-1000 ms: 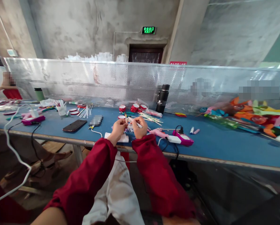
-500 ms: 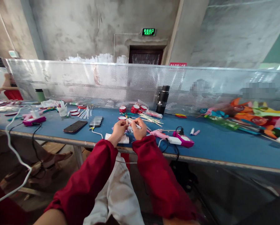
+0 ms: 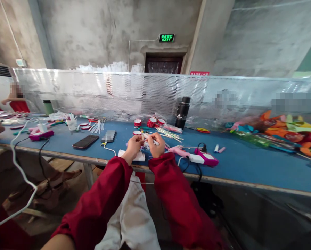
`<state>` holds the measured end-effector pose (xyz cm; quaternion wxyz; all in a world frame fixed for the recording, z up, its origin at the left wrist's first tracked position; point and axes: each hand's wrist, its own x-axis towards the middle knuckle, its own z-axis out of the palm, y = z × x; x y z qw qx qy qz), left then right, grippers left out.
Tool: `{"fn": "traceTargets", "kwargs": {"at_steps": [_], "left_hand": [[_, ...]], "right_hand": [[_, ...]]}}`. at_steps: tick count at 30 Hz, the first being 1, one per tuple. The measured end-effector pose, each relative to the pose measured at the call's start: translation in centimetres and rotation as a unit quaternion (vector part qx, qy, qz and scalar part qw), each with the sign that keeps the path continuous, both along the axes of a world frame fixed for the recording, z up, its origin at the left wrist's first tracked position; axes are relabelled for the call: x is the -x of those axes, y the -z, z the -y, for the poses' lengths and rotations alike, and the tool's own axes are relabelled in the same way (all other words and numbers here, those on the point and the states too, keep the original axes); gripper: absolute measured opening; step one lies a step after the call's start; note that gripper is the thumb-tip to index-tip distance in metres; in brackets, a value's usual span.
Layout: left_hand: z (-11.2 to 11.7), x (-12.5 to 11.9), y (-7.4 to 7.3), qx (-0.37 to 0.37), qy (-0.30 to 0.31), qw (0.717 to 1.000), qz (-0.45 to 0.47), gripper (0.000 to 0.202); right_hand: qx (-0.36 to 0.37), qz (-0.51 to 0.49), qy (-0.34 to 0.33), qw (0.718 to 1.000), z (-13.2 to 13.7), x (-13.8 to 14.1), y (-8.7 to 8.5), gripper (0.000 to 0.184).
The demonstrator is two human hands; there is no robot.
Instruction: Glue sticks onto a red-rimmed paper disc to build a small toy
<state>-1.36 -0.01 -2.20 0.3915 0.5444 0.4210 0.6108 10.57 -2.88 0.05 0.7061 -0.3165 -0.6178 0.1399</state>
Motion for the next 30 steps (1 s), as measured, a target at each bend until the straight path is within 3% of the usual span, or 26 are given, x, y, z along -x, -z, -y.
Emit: {"fn": "traceTargets", "kwargs": {"at_steps": [30], "left_hand": [[0.29,0.13,-0.24,0.003,0.001,1.0,-0.02,0.022]], "right_hand": [[0.024,-0.012,-0.014,1.0,0.04,0.18,-0.19,0.018]]}}
